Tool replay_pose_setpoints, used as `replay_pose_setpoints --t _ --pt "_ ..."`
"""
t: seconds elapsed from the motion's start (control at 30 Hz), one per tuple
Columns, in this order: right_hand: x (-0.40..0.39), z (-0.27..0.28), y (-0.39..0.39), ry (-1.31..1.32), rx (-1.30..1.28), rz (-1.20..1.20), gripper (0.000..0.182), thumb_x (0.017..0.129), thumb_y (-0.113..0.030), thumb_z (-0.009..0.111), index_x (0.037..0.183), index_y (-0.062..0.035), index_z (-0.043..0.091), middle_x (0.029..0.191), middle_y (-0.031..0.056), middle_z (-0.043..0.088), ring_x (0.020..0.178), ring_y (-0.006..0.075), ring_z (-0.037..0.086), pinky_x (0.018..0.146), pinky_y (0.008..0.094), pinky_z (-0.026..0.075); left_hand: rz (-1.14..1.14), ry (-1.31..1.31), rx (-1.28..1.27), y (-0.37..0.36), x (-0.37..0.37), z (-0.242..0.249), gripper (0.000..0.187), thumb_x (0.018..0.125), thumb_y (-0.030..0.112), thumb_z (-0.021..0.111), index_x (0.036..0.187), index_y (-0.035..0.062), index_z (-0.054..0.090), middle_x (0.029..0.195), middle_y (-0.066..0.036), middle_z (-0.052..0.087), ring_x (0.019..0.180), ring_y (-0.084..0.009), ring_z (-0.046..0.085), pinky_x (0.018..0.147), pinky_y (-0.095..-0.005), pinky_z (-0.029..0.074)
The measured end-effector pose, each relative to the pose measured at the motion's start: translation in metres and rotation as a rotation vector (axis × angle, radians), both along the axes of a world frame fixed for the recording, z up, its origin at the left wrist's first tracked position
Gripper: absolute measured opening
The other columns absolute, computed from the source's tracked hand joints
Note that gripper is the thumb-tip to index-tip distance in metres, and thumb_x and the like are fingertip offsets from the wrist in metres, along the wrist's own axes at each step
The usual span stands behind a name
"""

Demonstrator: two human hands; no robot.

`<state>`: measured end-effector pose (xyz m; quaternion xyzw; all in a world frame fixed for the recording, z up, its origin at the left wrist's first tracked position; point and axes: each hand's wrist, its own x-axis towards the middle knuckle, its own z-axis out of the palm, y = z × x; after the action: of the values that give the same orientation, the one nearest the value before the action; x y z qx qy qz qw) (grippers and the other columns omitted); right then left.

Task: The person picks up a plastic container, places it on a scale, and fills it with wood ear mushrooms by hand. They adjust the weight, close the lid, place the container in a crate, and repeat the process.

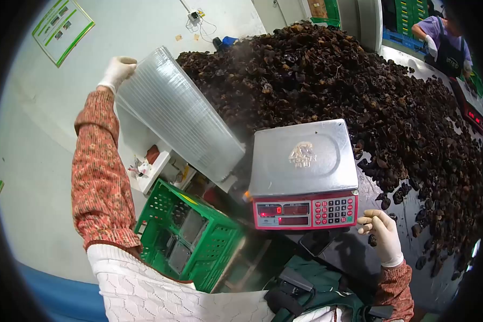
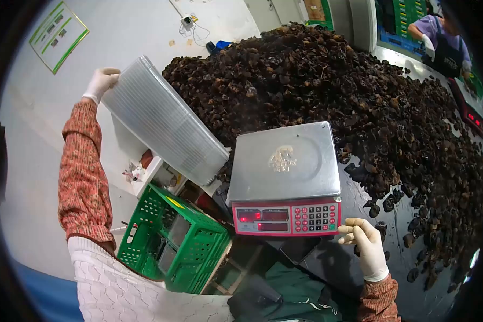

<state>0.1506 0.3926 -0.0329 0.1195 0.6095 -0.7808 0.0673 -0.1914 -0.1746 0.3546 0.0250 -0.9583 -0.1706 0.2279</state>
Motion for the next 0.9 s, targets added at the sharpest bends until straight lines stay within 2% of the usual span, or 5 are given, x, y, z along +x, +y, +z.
replay_pose_setpoints --t 0.13,0.4,0.63,0.8,0.9 --pt "0.001 0.000 -0.001 -0.002 -0.012 -0.007 0.033 0.107 -0.016 0.047 0.128 0.0072 0.059 0.110 0.0144 0.073 0.085 0.0156 0.070 0.083 0.0288 0.054 0.080 -0.062 -0.408 0.017 0.009 0.012 0.018 0.086 0.016 0.072 0.089 -0.0018 0.075 0.073 -0.003 0.069 0.065 -0.0123 0.062 0.060 -0.0292 0.049" --pt "0.003 -0.007 0.006 -0.016 -0.032 -0.038 0.034 0.107 -0.020 0.049 0.127 0.0063 0.059 0.107 0.0128 0.073 0.083 0.0141 0.069 0.079 0.0274 0.054 0.050 0.116 0.924 -0.062 -0.016 0.017 0.009 0.091 0.014 0.068 0.088 0.0058 0.069 0.065 0.004 0.051 0.052 -0.0095 0.044 0.050 -0.0290 0.039" --pt "-0.002 -0.016 0.004 0.006 -0.046 -0.046 0.034 0.108 -0.021 0.048 0.126 0.0056 0.059 0.107 0.0125 0.074 0.083 0.0138 0.071 0.077 0.0271 0.054 0.064 0.196 0.370 -0.009 0.007 -0.007 0.031 0.093 0.027 0.070 0.112 0.0034 0.069 0.094 -0.002 0.066 0.084 -0.0137 0.063 0.079 -0.0343 0.053" --pt "-0.001 -0.006 -0.003 0.060 -0.050 -0.055 0.032 0.109 -0.018 0.047 0.128 0.0040 0.061 0.110 0.0131 0.074 0.086 0.0147 0.069 0.082 0.0273 0.053 -0.030 0.895 0.039 -0.020 0.007 -0.013 0.029 0.100 0.028 0.069 0.112 0.0011 0.070 0.104 -0.007 0.072 0.092 -0.0164 0.064 0.084 -0.0346 0.053" --pt "0.010 0.007 -0.002 0.028 -0.079 -0.072 0.031 0.107 -0.016 0.050 0.130 0.0031 0.060 0.115 0.0093 0.071 0.094 0.0118 0.066 0.084 0.0277 0.053 -0.331 0.559 0.205 0.092 0.083 -0.056 0.021 0.108 0.017 0.059 0.118 0.0005 0.068 0.102 -0.003 0.067 0.092 -0.0108 0.060 0.086 -0.0275 0.051"
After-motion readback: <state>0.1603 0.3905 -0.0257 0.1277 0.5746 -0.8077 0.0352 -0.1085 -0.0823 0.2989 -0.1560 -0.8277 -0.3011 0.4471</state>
